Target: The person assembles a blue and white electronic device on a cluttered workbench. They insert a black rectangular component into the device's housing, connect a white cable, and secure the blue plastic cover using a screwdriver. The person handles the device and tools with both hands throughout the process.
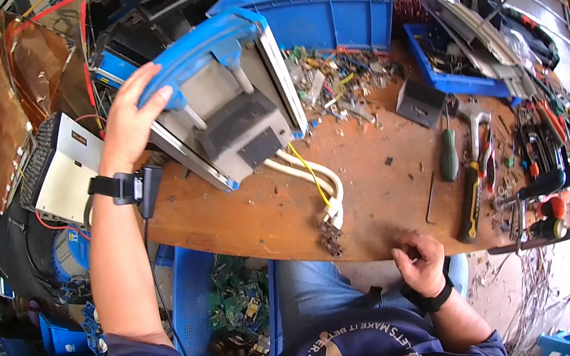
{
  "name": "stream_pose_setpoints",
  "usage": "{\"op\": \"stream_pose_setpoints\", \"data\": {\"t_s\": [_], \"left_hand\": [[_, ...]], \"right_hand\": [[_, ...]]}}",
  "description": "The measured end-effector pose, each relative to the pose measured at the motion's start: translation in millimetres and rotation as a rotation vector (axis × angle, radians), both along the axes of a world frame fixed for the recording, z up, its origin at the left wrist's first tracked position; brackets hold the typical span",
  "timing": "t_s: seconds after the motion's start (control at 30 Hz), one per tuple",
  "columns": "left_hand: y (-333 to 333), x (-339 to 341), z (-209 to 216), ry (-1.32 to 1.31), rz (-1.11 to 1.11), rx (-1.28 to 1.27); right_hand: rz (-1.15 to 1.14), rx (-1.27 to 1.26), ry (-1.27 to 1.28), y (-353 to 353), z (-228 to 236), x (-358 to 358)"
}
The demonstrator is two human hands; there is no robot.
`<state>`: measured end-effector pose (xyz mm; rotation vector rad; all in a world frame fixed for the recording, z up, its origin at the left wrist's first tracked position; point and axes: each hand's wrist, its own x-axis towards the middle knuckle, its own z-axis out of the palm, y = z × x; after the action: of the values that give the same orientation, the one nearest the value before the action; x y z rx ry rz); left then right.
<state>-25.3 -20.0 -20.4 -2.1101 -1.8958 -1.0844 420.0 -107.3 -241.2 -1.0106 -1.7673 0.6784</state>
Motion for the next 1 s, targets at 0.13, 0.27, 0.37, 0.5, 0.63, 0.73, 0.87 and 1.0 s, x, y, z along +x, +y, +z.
{"op": "stream_pose_setpoints", "data": {"t_s": [0.13, 0.27, 0.37, 0.5, 0.63, 0.73, 0.87, 1.0], "left_hand": [[3, -5, 0, -0.036, -0.003, -0.003], [5, -12, 2, -0.051, -0.034, -0.042], [5, -14, 3, -0.135, -0.038, -0.07], [4, -14, 7, -0.144, 0.008, -0.116], [5, -16, 10, -0.072, 0.029, -0.119], [5, -19, 11, -0.096, 0.031, -0.139], [5, -23, 11, -0.132, 0.024, -0.132], [4, -23, 11, -0.151, 0.028, -0.13]], "right_hand": [[0.02, 0.008, -0.006, 1, 0, 0], [0.045, -0.022, 0.04, 3, -3, -1], [0.053, -0.01, 0.05, 3, -5, 1], [0.056, 0.05, 0.037, 5, -7, 4], [0.105, 0.089, 0.084, 9, -8, 5], [0.123, 0.082, 0.059, 9, -8, 7], [0.15, 0.074, 0.071, 10, -8, 10], [0.177, 0.067, 0.062, 10, -8, 11]]}}
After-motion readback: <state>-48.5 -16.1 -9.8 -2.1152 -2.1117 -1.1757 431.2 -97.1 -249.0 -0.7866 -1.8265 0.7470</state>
